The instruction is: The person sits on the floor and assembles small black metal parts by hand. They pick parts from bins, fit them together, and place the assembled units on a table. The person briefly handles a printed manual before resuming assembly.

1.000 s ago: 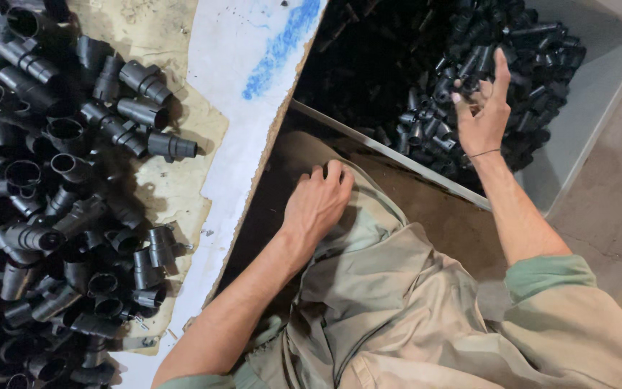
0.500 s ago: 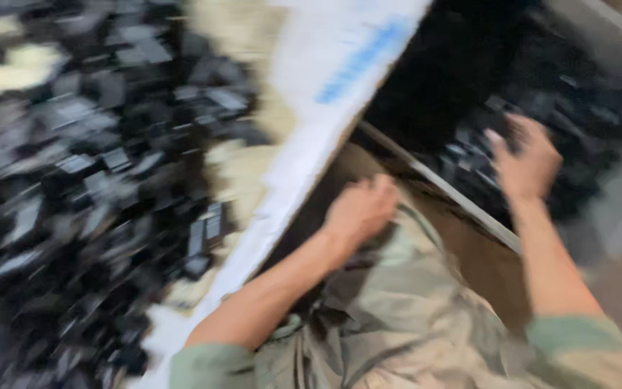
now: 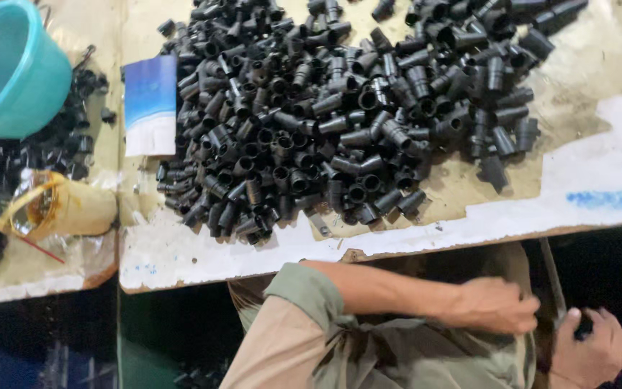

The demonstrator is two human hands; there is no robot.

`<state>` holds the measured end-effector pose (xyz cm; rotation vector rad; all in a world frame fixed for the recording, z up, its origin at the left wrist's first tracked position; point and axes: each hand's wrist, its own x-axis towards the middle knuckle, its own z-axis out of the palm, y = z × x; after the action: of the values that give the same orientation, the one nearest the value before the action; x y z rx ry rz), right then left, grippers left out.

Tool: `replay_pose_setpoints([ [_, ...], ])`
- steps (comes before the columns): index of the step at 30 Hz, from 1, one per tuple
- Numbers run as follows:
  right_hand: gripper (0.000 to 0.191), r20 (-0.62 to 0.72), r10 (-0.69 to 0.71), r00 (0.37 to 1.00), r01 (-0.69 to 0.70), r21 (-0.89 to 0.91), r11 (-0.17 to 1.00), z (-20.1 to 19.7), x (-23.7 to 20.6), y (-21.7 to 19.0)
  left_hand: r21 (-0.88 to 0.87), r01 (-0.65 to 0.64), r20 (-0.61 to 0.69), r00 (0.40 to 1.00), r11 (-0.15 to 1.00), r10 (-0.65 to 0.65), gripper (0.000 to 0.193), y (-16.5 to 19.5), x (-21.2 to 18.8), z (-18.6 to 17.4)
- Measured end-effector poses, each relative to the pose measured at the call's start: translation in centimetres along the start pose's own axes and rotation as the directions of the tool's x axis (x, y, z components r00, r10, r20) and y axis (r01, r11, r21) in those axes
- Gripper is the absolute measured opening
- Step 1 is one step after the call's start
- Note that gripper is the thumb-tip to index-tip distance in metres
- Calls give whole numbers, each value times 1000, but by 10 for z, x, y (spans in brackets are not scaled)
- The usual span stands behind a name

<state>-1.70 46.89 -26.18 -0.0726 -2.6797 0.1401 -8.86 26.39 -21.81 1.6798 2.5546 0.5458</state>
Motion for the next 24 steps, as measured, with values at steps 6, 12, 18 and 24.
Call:
replay_pose_setpoints([
  [6, 19, -129, -39, 991, 76, 292, 953, 0, 20, -11, -352, 138, 33, 990, 926, -136, 22, 63, -96, -71],
  [12, 20, 72, 22, 997, -43, 307, 951, 22, 40, -51, -542, 682, -41, 563, 492, -825, 36, 112, -266, -145],
  [18, 30, 436, -96, 895, -26, 265, 964, 28, 55, -92, -234, 951, -264, -261, -201, -928, 20, 194, -448, -189],
  [24, 24, 326, -385, 863, 113, 619, 777, -21, 48, -212, -85, 854, -277, -515, -513, -811, 44, 255, -517, -130],
])
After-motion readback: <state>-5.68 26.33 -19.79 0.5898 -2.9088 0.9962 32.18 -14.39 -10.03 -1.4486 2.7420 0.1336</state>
